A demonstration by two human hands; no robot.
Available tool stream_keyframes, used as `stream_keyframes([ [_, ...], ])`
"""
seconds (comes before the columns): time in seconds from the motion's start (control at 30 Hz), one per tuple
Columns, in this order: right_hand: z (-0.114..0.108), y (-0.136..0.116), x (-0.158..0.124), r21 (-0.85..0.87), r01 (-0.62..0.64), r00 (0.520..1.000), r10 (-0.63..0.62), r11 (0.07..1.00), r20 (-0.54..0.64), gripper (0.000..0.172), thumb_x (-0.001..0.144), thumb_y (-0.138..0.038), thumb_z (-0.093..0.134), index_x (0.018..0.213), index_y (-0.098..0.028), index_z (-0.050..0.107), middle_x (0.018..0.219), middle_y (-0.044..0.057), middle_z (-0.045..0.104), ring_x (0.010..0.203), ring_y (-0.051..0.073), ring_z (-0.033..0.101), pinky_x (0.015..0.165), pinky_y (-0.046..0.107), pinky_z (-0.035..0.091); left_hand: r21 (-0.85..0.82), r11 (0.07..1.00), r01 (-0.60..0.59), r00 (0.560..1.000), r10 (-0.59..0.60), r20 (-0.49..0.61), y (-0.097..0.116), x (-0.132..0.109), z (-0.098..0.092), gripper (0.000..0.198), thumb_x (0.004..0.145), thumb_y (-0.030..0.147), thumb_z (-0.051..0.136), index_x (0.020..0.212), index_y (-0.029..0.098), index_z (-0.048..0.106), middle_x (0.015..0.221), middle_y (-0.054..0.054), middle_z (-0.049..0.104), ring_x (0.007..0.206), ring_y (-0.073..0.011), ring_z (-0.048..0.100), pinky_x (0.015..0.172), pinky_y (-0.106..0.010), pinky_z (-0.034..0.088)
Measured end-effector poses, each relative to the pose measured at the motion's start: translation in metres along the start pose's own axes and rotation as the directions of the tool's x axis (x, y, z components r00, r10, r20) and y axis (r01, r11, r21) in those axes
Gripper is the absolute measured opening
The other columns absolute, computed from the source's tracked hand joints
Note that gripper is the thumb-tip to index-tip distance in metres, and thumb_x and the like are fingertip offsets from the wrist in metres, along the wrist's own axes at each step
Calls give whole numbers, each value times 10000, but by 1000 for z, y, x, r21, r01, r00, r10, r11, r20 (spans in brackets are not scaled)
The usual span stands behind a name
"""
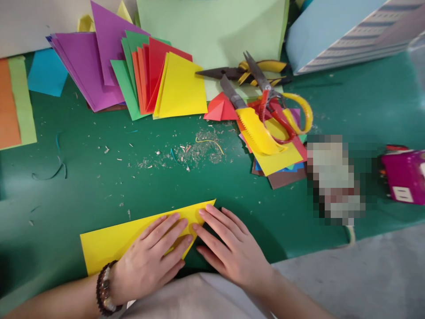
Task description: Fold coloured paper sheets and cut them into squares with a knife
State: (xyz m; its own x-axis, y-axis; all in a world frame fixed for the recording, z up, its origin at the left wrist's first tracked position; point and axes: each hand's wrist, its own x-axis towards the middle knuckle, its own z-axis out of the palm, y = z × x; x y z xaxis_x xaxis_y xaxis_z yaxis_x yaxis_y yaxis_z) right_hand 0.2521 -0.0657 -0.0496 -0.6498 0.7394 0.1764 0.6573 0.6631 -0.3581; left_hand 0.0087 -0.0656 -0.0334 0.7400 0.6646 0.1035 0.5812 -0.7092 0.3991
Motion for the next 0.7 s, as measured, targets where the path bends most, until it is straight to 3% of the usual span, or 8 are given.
stream_keyframes([
  [0.7, -1, -1, 2, -3, -21, 1000, 21, 1000, -17, 325, 920, -273, 583, 1225, -173, 637, 1275, 125, 646, 1312, 258, 504, 1086, 443, 418, 0, 1000, 27, 1000, -27, 11, 0, -2, 2, 393, 954, 323, 518, 1308, 171, 592, 1379, -48, 589, 1359, -289, 438, 1092, -409, 441],
])
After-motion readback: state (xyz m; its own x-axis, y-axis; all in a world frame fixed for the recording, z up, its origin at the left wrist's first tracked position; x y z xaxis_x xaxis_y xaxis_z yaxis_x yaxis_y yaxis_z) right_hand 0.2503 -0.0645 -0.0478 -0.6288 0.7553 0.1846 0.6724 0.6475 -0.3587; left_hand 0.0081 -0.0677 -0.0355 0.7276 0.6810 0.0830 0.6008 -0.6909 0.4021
